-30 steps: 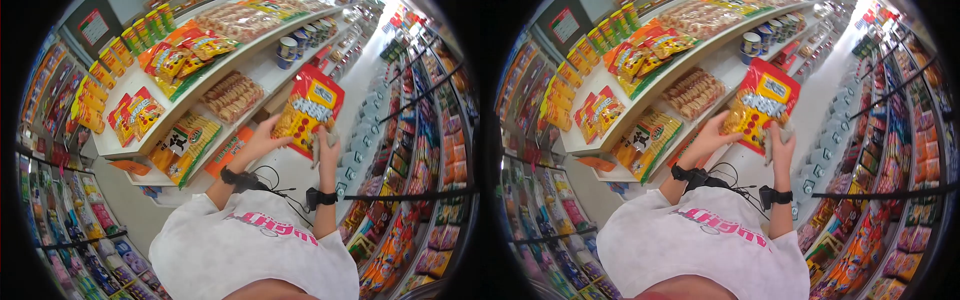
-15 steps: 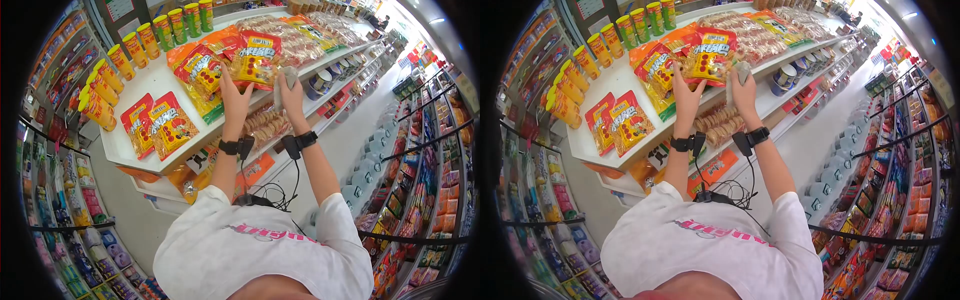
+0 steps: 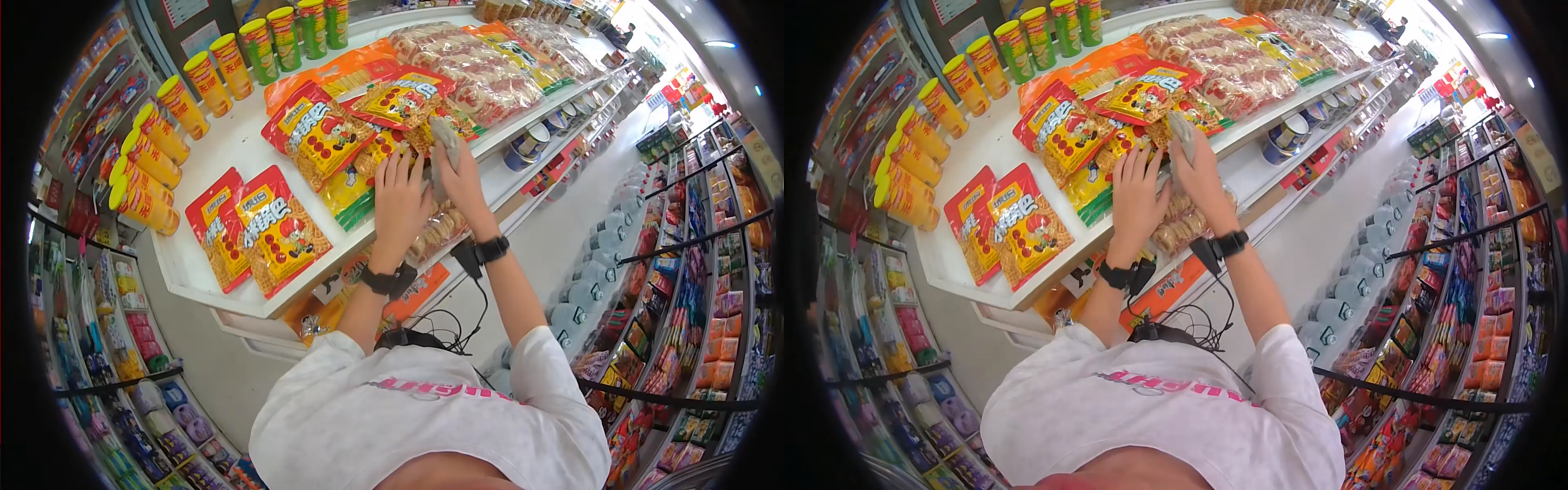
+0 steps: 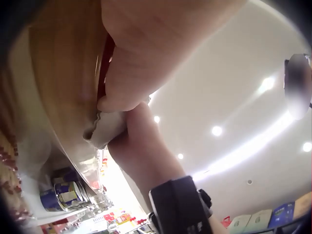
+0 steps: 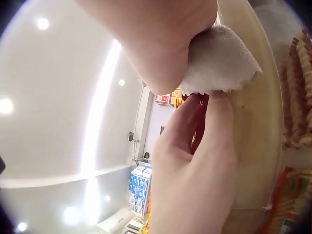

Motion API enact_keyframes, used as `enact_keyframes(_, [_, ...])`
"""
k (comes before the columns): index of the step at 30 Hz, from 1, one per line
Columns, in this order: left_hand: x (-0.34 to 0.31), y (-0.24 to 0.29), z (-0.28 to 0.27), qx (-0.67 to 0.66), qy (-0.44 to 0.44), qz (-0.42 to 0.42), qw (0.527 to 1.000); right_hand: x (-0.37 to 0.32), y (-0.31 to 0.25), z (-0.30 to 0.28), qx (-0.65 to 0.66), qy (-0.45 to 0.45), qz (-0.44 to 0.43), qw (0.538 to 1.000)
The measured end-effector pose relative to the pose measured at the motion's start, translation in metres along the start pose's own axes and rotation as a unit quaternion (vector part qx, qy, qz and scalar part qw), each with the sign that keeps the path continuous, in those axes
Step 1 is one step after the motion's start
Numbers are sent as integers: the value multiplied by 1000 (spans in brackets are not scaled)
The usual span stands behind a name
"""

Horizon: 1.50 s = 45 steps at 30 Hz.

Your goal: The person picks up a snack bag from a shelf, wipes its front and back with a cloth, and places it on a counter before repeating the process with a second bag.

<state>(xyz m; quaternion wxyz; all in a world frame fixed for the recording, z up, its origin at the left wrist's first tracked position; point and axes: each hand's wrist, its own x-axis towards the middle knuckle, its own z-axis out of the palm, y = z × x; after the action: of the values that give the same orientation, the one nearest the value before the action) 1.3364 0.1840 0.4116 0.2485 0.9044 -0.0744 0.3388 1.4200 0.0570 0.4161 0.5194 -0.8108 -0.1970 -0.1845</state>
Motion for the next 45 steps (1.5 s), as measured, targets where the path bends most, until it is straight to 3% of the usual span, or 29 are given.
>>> enact_keyframes(2, [2,1,-4,-28,18,-9,999,-19,-26,-19,45,43,33,998])
enact_keyframes(4, [3,4,-8,-89,58,-9,994,-44,-33,-40,127,77,157,976])
enact_keyframes(7, [-4,19,-13,-213,73,-26,974,-80,-6,-78,293,119,278,907])
enact_keyframes(9, [-11,38,-17,-285,20,-28,958,-117,0,-106,360,128,334,861])
enact_keyframes(11, [-17,67,-17,-390,-105,-51,914,-147,-24,-135,378,111,387,833])
enact_keyframes(12, [-24,80,-9,-423,-154,-47,892,-163,-37,-146,342,113,384,850])
enact_keyframes(15, [-58,118,11,-599,-381,-191,678,-214,-77,-168,231,115,365,895])
enact_keyframes(17, [-76,139,16,-584,-483,-143,637,-254,-101,-186,158,119,345,917])
enact_keyframes(18, [-86,152,17,-572,-535,-113,611,-277,-111,-194,174,142,358,906])
enact_keyframes(22, [-138,213,4,-558,-579,3,595,-385,-165,-208,232,271,344,868])
enact_keyframes(29, [-278,304,-82,-523,-700,137,467,-581,-284,-176,141,470,237,839])
enact_keyframes(32, [-339,337,-132,-478,-753,218,396,-655,-349,-161,166,501,332,782])
enact_keyframes(34, [-378,360,-157,-447,-785,269,334,-702,-362,-148,152,583,286,745])
enact_keyframes(41, [-503,434,-261,-412,-802,363,237,-808,-430,-105,70,765,221,601])
enact_keyframes(45, [-578,466,-273,-378,-808,424,158,-853,-462,-84,42,836,228,498])
